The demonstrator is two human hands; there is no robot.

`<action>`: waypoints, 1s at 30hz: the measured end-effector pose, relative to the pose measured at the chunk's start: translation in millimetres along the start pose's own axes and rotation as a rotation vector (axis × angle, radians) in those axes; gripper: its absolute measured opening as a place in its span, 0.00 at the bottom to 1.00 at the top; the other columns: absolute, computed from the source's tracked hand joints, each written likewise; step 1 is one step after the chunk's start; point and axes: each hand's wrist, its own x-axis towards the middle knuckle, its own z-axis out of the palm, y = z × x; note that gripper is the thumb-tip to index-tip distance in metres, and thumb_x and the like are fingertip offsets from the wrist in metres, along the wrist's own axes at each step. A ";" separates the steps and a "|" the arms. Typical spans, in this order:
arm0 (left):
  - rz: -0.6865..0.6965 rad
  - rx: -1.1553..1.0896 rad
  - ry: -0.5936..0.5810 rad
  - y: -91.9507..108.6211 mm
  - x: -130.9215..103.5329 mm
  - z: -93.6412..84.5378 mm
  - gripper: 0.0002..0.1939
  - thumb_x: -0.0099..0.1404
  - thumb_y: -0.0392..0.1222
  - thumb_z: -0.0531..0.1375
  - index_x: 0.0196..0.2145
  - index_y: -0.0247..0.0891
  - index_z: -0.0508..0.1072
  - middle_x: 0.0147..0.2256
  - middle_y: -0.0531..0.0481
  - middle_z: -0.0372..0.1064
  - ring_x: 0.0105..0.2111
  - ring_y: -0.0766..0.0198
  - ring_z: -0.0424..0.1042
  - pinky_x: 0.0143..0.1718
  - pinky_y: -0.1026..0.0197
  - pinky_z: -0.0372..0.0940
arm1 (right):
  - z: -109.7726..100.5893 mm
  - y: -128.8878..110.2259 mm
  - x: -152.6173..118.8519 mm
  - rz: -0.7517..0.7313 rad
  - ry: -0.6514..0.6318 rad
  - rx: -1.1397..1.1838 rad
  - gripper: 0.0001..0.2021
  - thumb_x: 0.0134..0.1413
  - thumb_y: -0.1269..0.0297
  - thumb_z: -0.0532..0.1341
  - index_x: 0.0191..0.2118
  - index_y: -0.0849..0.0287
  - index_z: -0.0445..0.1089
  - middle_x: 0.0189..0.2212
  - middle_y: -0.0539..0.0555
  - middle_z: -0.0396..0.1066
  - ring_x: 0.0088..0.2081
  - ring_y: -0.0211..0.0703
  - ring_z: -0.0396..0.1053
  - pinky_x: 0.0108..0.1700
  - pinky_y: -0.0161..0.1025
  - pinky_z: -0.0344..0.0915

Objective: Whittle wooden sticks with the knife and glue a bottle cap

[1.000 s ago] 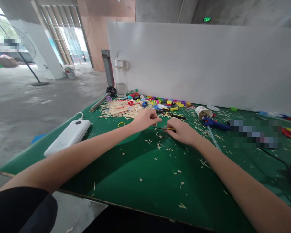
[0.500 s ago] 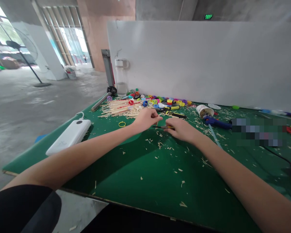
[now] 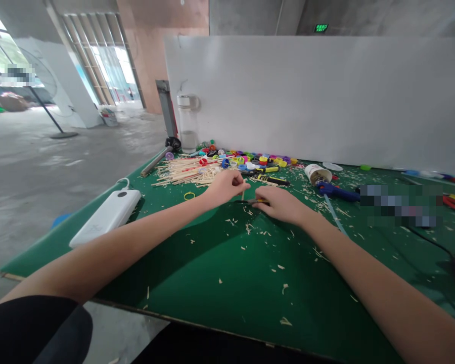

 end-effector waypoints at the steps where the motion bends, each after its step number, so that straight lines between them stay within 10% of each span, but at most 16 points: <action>1: -0.014 -0.004 0.004 -1.9 0.6 -0.5 0.12 0.60 0.49 0.59 0.26 0.37 0.67 0.25 0.49 0.72 0.24 0.67 0.67 0.26 0.63 0.58 | -0.6 -0.4 -2.0 -0.007 0.005 0.001 0.11 0.59 0.60 0.54 0.27 0.55 0.53 0.27 0.51 0.62 0.29 0.40 0.59 0.30 0.38 0.52; 14: -0.081 -0.073 -0.019 0.5 -1.0 2.4 0.15 0.59 0.52 0.60 0.24 0.37 0.66 0.23 0.48 0.71 0.21 0.67 0.66 0.23 0.62 0.57 | -3.9 1.9 -10.8 0.017 0.070 -0.016 0.10 0.58 0.61 0.53 0.27 0.55 0.53 0.28 0.52 0.62 0.31 0.42 0.59 0.32 0.39 0.54; 20: -0.060 -0.061 0.052 1.5 -0.5 1.2 0.16 0.56 0.47 0.64 0.40 0.38 0.69 0.23 0.52 0.71 0.23 0.67 0.67 0.25 0.63 0.58 | -2.5 0.2 -10.7 0.029 0.065 -0.036 0.09 0.57 0.62 0.54 0.28 0.55 0.53 0.28 0.53 0.62 0.31 0.42 0.59 0.32 0.39 0.54; 30: -0.006 0.013 0.019 3.6 0.2 1.8 0.15 0.59 0.50 0.60 0.22 0.37 0.70 0.23 0.50 0.70 0.22 0.68 0.64 0.26 0.62 0.57 | -0.8 -0.4 -4.0 0.037 0.039 -0.004 0.11 0.56 0.63 0.55 0.26 0.55 0.52 0.27 0.53 0.63 0.30 0.42 0.59 0.30 0.40 0.54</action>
